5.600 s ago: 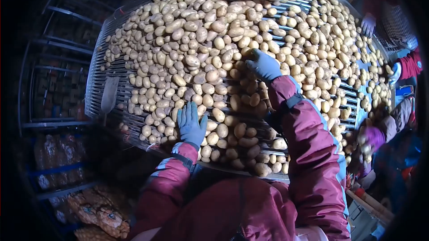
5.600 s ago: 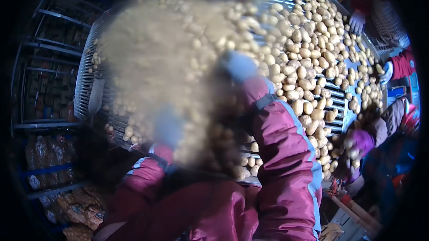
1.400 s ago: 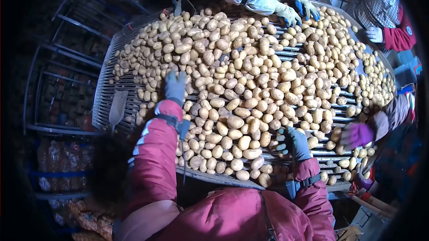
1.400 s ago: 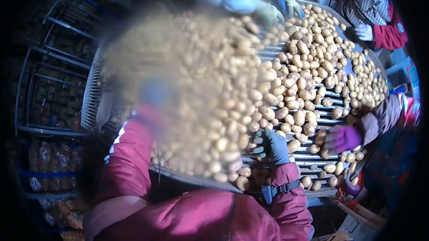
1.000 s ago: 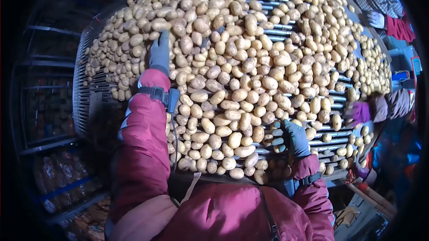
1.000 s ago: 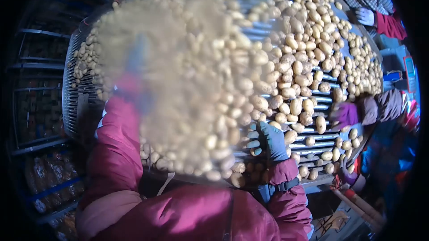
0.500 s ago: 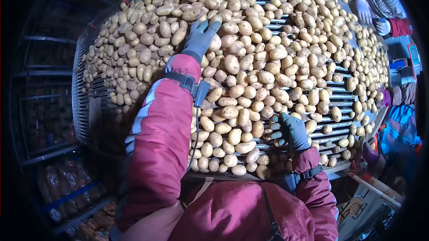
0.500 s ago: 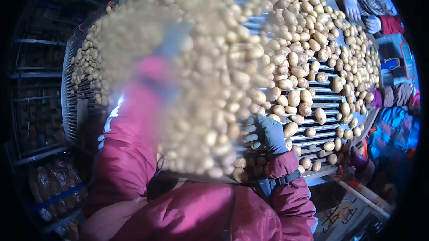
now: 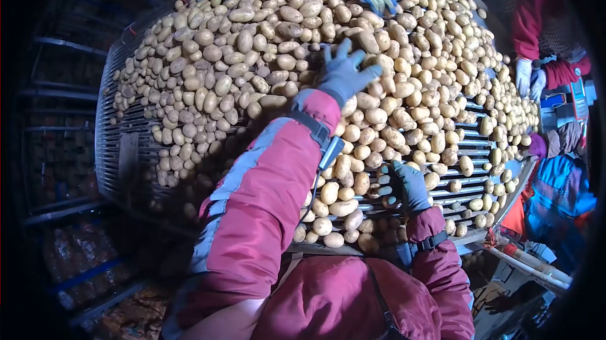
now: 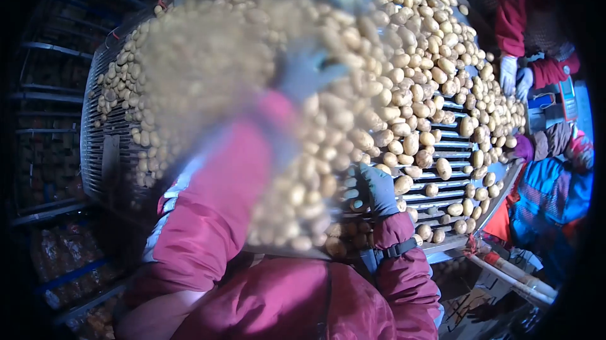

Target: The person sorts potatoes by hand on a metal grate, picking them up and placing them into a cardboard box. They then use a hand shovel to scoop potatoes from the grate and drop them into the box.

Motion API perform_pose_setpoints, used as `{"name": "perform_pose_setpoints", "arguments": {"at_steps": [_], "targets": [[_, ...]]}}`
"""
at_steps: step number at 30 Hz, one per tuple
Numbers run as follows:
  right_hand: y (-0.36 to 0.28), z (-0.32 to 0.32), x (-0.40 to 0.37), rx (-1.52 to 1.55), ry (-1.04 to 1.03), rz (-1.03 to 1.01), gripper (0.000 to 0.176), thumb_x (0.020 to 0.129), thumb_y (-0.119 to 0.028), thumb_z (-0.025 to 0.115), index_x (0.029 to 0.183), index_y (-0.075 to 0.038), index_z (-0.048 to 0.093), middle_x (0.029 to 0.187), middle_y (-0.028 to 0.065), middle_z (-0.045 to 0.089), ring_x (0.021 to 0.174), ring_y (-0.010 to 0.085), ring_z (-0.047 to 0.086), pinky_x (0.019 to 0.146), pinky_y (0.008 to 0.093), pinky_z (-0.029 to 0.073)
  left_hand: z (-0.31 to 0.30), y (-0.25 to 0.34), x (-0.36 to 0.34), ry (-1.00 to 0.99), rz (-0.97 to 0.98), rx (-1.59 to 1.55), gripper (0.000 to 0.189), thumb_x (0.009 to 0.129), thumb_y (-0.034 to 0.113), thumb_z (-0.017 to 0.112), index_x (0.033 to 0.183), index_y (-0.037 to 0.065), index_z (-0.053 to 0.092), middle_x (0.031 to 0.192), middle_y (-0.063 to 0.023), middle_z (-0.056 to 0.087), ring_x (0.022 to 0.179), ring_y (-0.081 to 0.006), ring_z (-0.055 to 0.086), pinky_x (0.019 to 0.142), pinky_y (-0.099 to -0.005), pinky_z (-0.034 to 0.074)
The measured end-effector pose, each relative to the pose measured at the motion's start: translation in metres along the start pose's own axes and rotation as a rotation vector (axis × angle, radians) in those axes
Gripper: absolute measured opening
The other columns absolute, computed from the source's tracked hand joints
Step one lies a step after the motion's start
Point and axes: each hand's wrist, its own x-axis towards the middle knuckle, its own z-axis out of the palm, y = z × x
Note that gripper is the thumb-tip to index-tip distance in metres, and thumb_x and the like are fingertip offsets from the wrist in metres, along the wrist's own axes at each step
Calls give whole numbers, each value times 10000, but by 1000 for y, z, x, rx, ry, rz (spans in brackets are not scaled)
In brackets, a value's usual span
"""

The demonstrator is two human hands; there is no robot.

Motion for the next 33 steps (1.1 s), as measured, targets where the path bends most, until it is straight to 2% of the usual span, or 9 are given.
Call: {"name": "perform_pose_setpoints", "arguments": {"at_steps": [6,9,14,17,19,21,25,30,33], "targets": [[-2,1,-1,57,-81,42,331,1013,-402,621,1025,-76,673,794,57,699,561,195,659,385,293,417,73,36,-17,-142,290,-145,794,813,764,622,1412,243,629,1562,-74,456,1460,-416,313,1232,-570,193],[4,-6,5,-2,-62,-3,333,1014,-415,616,1031,-85,659,803,47,691,574,192,658,399,296,421,34,74,-66,-337,244,-177,774,826,747,611,1431,264,610,1565,-40,470,1471,-370,331,1228,-526,244],[9,-10,11,-30,-70,-38,347,1006,-422,623,1034,-77,659,811,45,704,584,198,674,404,301,443,-1,61,-147,-229,206,-697,701,850,544,742,1421,163,603,1498,-125,517,1402,-345,442,1211,-457,302],[3,-4,4,-51,-68,-38,349,997,-402,605,1053,-61,652,836,66,710,609,227,697,422,324,473,-30,-20,-155,50,46,-362,554,826,384,812,1268,79,674,1306,-170,602,1227,-379,533,1125,-485,381],[4,-7,6,-95,-80,-34,355,988,-402,583,1066,-61,643,879,79,707,649,265,711,451,353,485,-57,-69,-152,194,-39,490,611,851,428,777,1326,73,628,1351,-207,576,1266,-400,506,1130,-490,377],[1,-2,-1,-66,-92,-22,339,992,-395,574,1074,-74,647,885,79,714,658,267,713,454,348,484,-26,-148,-152,252,-222,332,731,889,518,715,1471,115,531,1472,-206,521,1377,-388,445,1159,-513,340],[-1,0,-4,-83,-96,-51,348,991,-394,573,1075,-68,660,881,84,722,663,267,718,479,348,499,-54,-17,-153,-21,-345,431,754,894,581,676,1484,137,524,1450,-152,550,1343,-342,476,1152,-468,332],[2,-4,3,-62,-112,-36,353,988,-394,570,1088,-69,664,920,87,725,699,269,718,492,364,505,26,27,-180,-47,121,501,794,830,682,662,1418,154,581,1402,-77,558,1284,-312,480,1118,-560,290],[-6,5,-7,-67,-119,-45,349,992,-385,559,1091,-66,662,926,78,715,720,265,710,506,371,508,32,71,-199,-51,134,56,801,835,685,663,1415,137,594,1461,-97,522,1326,-335,450,1134,-560,290]]}}
